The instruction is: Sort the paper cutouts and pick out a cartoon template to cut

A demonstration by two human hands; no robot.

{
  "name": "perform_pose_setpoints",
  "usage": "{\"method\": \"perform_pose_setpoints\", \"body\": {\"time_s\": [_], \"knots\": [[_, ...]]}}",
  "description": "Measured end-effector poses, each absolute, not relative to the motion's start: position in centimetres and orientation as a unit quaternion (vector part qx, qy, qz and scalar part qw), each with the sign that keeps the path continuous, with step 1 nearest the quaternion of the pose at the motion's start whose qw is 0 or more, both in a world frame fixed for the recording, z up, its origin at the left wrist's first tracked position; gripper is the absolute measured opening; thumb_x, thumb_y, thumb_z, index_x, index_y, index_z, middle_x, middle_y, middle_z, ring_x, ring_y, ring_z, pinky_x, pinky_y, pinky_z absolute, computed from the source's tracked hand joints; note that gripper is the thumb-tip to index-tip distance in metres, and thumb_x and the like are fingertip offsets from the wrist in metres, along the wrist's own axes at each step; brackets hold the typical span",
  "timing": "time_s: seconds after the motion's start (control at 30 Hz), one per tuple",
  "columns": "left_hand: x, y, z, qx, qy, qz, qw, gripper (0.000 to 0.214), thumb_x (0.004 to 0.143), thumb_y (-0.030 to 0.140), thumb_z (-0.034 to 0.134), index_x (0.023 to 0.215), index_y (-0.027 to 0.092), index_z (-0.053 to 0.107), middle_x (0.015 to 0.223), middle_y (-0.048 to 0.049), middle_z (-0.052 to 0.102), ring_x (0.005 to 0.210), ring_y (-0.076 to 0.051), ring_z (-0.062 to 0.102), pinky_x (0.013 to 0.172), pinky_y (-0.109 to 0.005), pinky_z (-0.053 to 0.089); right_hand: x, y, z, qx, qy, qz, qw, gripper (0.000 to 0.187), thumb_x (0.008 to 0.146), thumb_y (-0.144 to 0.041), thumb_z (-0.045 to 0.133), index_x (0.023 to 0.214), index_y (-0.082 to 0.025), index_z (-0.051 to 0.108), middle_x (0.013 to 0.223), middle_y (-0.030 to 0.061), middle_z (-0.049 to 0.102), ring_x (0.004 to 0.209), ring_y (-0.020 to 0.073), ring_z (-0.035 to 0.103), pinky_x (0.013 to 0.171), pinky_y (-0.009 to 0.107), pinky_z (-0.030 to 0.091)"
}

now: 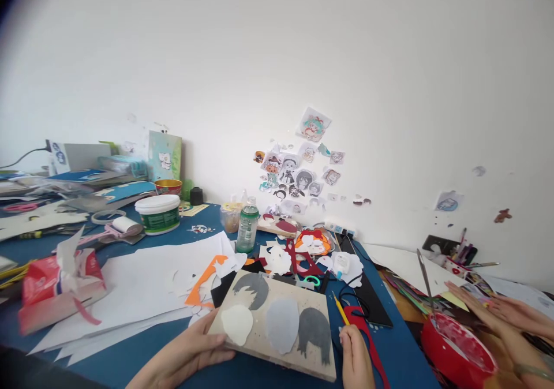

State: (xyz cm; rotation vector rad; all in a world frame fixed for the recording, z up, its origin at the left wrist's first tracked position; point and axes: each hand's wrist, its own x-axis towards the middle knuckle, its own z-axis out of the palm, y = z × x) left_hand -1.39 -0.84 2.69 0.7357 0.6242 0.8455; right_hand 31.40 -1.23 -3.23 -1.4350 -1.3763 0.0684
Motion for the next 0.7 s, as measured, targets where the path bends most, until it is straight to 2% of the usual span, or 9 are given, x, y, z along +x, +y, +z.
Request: {"method": "perform_pose_setpoints", "body": {"time_s": [0.17,0.3,0.4,0.53,0.7], "knots": [[-1.4,-0.8,2.4,0.351,0.276,0.390,0.805,0.071,0.069,0.021,0.067,0.132,0.016,0.033,0.122,-0.0120,0.053,0.109,-0.029,0.052,0.092,-0.038,0.041,31.2,-1.4,-3.6,-0.620,-0.585,0.015,0.523,0.045,0.082,-0.058,0.031,0.065,-0.022,0.052,0.064,0.0058,0.057,0.064,0.0198,0.056,0.058,0.024,0.043],[-1.4,-0.8,2.2,0.358,0.277,0.396,0.799,0.071,0.070,0.023,0.066,0.133,0.016,0.033,0.121,-0.0118,0.055,0.105,-0.027,0.055,0.090,-0.036,0.043,31.8,-1.5,-3.6,-0.643,-0.625,0.000,0.442,0.048,0.080,-0.060,0.032,0.057,-0.022,0.051,0.050,0.0027,0.053,0.048,0.0168,0.052,0.045,0.022,0.039],[-1.3,-0.8,2.2,0.354,0.281,0.395,0.800,0.074,0.072,0.024,0.064,0.135,0.014,0.027,0.120,-0.0128,0.055,0.106,-0.027,0.054,0.090,-0.036,0.043,32.3,-1.6,-3.4,-0.648,-0.641,0.003,0.411,0.049,0.078,-0.061,0.036,0.052,-0.021,0.048,0.044,0.0003,0.049,0.040,0.0139,0.047,0.039,0.020,0.036],[-1.4,-0.8,2.3,0.350,0.268,0.391,0.808,0.077,0.076,0.021,0.060,0.138,0.014,0.015,0.122,-0.0138,0.053,0.107,-0.027,0.054,0.091,-0.037,0.042,32.5,-1.3,-3.4,-0.640,-0.639,0.020,0.428,0.048,0.078,-0.059,0.039,0.052,-0.020,0.050,0.046,0.0009,0.053,0.043,0.0142,0.050,0.043,0.020,0.042],[-1.5,-0.6,2.2,0.342,0.271,0.390,0.811,0.081,0.077,0.020,0.059,0.139,0.015,0.007,0.125,-0.0144,0.051,0.108,-0.027,0.053,0.093,-0.040,0.040,32.5,-0.9,-3.5,-0.619,-0.626,0.055,0.471,0.042,0.078,-0.056,0.042,0.070,-0.020,0.061,0.071,0.0062,0.066,0.068,0.0198,0.063,0.060,0.022,0.049]]}}
